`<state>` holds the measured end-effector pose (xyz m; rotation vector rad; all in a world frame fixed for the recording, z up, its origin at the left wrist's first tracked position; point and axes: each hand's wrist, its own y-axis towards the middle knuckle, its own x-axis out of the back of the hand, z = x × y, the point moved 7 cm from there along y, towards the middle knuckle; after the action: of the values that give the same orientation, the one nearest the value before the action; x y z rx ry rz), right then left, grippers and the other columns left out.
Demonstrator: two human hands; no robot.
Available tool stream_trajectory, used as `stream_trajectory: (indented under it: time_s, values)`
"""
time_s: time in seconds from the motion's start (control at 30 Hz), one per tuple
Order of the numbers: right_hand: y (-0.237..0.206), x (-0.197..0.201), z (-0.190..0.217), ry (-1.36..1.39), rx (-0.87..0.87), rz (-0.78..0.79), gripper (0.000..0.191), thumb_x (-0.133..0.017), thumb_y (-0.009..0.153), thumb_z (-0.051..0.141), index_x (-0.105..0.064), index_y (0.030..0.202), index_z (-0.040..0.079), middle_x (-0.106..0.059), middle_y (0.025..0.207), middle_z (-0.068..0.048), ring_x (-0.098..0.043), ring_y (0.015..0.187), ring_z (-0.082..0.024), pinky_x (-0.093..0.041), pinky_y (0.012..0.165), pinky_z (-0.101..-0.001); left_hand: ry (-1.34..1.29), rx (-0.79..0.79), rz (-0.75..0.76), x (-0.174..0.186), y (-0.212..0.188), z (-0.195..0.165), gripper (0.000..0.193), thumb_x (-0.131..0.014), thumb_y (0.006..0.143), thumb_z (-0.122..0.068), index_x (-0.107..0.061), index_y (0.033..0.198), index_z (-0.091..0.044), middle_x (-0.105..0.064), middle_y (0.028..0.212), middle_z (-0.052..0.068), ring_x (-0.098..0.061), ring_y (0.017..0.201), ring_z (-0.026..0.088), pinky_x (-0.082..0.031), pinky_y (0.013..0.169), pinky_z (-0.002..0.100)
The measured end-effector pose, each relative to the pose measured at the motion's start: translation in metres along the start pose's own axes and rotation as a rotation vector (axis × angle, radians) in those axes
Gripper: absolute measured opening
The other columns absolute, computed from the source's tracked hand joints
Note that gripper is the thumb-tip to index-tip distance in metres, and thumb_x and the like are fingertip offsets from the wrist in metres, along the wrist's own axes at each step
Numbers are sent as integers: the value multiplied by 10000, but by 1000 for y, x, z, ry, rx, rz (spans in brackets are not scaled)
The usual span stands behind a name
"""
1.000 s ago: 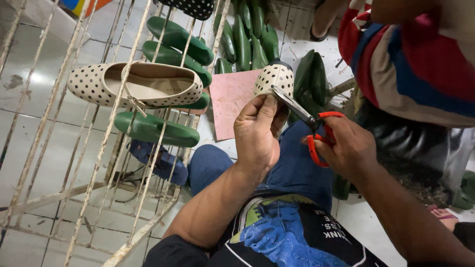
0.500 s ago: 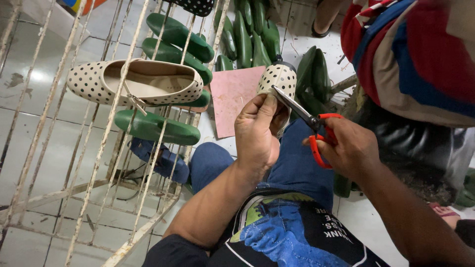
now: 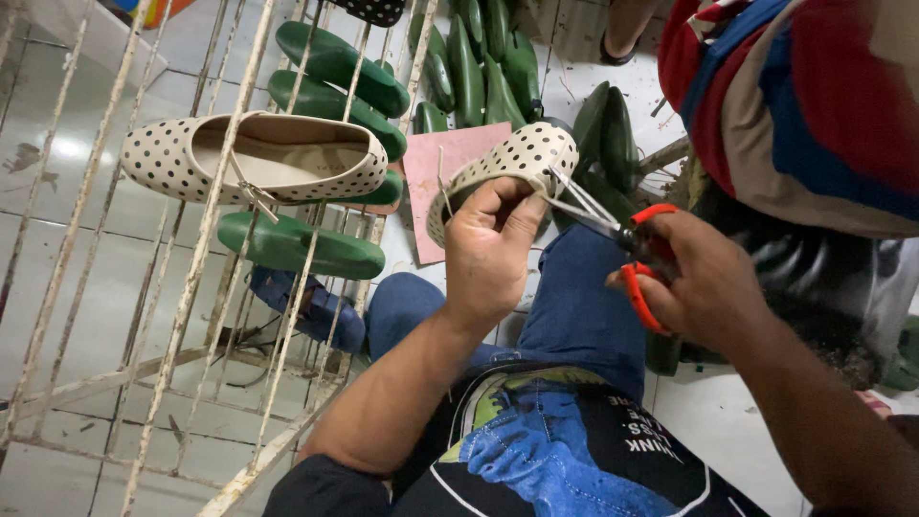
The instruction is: The person sits on the floor and repairs polka-dotted shoes by removing shoe trees, adjusting straps, and trimming excess material with scissors. The person handles both white and black polka-dotted shoes, placing them on a nearby rack after adjustments.
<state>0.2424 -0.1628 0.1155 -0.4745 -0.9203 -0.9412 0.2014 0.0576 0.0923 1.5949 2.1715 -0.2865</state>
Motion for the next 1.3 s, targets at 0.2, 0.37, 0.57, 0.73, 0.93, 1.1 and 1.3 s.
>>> stream_trajectory:
  time_s: [0.2, 0.37, 0.57, 0.73, 0.93, 1.1, 1.3]
  values:
    - [1, 21, 24, -312, 201, -106, 618, -895, 689, 268, -620, 1177, 9, -677, 991, -154, -686, 864, -324, -550, 728, -411, 47, -59, 28, -2, 0, -6, 101, -646, 1063, -65, -695, 1100, 15, -656, 924, -33, -551, 820, 34, -473, 736, 202]
    - [-2, 30, 34, -370, 288, -175, 635, -928, 674, 378, -628, 1088, 3, -679, 956, -158, -686, 793, -309, -550, 659, -408, 43, -55, 8, -1, 2, -2, 96, -641, 1059, -61, -698, 1083, 13, -660, 898, -28, -565, 800, 37, -487, 725, 208]
    - [3, 31, 23, -396, 262, -93, 541, -873, 711, 276, -647, 1126, 12, -698, 975, -143, -704, 830, -287, -570, 719, -389, 94, -87, 23, -1, 3, -5, 91, -643, 1061, -49, -706, 1080, 14, -653, 880, -30, -556, 779, 34, -478, 696, 203]
    - [6, 23, 3, -325, 19, 81, 553, -876, 707, 244, -666, 1163, 15, -707, 876, -127, -708, 727, -233, -566, 645, -362, 63, -91, 35, -3, 3, -7, 84, -645, 1066, -45, -705, 1088, 10, -652, 891, -32, -549, 783, 33, -467, 694, 201]
    - [4, 20, 1, -112, -13, 81, 543, -870, 718, 231, -680, 1177, 12, -726, 889, -125, -727, 740, -201, -581, 677, -339, 92, -83, 26, 0, 3, -5, 71, -654, 1053, -39, -701, 1084, 4, -674, 925, -26, -579, 826, 38, -494, 746, 203]
    - [3, 18, 0, -154, 8, 92, 527, -877, 723, 235, -673, 1155, 11, -734, 924, -124, -740, 781, -202, -591, 694, -328, 60, -83, 28, 0, 2, -4, 78, -655, 1059, -47, -709, 1084, 3, -664, 909, -29, -576, 817, 40, -485, 741, 204]
    - [0, 23, 9, -222, 156, -5, 520, -860, 728, 170, -652, 1176, 5, -723, 954, -151, -738, 822, -257, -583, 719, -351, 59, -67, 43, 2, 1, -2, 77, -652, 1062, -36, -711, 1063, 13, -666, 896, -24, -579, 806, 46, -488, 730, 208]
